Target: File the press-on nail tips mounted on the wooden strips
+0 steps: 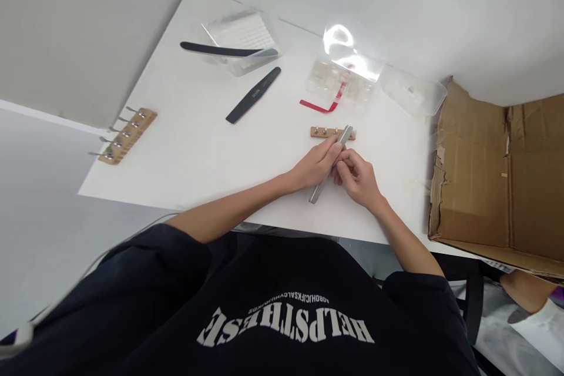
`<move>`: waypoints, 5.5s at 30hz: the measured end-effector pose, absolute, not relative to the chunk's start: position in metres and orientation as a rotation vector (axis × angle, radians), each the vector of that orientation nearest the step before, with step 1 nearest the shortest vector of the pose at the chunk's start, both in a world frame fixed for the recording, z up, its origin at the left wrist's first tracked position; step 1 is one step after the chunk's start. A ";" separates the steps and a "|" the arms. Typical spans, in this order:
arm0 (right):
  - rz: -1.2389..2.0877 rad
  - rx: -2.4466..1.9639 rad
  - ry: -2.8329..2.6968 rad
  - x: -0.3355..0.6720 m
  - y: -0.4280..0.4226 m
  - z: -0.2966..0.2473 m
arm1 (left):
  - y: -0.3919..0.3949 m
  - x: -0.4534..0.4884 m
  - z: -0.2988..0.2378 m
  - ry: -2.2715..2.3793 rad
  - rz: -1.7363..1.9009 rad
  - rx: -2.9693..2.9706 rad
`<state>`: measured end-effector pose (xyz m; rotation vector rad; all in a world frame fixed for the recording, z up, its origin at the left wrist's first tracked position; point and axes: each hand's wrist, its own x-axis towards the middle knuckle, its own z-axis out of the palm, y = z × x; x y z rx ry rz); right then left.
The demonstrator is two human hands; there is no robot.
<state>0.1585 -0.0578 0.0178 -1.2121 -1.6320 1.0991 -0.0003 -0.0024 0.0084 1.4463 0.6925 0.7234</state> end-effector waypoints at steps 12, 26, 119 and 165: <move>1.083 -1.261 -1.600 0.160 -0.057 0.020 | -0.001 0.000 0.006 0.719 0.730 1.476; 1.080 -1.326 -1.516 0.159 -0.056 0.020 | -0.001 -0.001 0.008 0.733 0.670 1.527; 0.427 -1.384 -1.779 0.150 -0.059 -0.006 | 0.003 -0.006 0.008 0.700 0.646 1.556; 0.338 -1.303 -1.396 0.188 -0.028 -0.013 | 0.029 0.010 0.033 0.978 0.767 2.017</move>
